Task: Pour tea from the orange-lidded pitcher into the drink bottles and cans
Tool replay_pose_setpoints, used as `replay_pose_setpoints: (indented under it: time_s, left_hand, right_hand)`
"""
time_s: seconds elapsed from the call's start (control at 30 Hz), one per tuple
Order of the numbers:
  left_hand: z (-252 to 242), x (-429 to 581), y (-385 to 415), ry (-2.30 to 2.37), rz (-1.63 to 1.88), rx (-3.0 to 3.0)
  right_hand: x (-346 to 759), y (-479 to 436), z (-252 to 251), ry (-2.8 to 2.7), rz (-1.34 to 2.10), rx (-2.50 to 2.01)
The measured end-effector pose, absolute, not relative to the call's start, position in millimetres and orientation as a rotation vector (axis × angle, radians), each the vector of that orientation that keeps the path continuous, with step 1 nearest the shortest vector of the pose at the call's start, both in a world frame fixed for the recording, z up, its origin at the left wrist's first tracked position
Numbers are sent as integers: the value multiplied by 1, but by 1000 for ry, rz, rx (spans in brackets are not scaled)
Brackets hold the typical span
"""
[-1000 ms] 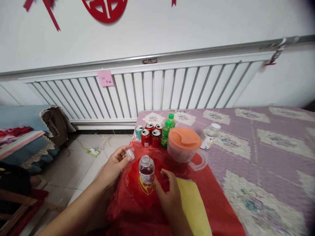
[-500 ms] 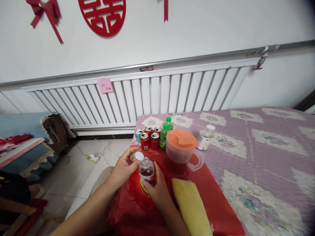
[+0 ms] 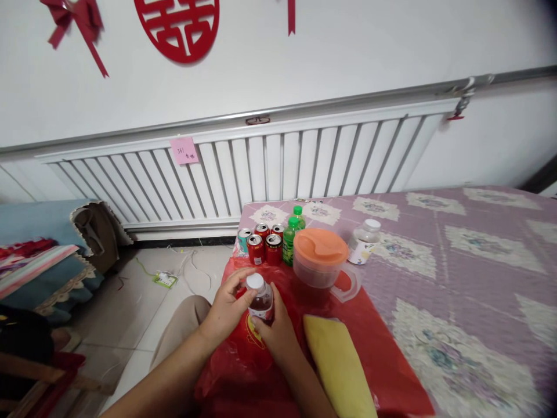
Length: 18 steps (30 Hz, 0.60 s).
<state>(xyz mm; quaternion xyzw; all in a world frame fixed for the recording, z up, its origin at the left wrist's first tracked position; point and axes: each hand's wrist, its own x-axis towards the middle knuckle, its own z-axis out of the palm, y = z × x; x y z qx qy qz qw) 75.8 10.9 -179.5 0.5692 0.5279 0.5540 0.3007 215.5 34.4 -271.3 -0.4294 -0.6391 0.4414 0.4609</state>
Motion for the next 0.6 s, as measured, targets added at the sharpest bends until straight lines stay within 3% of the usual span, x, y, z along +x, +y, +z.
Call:
replay_pose_setpoints:
  time_s: [0.6]
  left_hand:
    - [-180, 67, 13, 1365, 1366, 1656]
  right_hand:
    - [220, 36, -267, -1591, 1121, -1028]
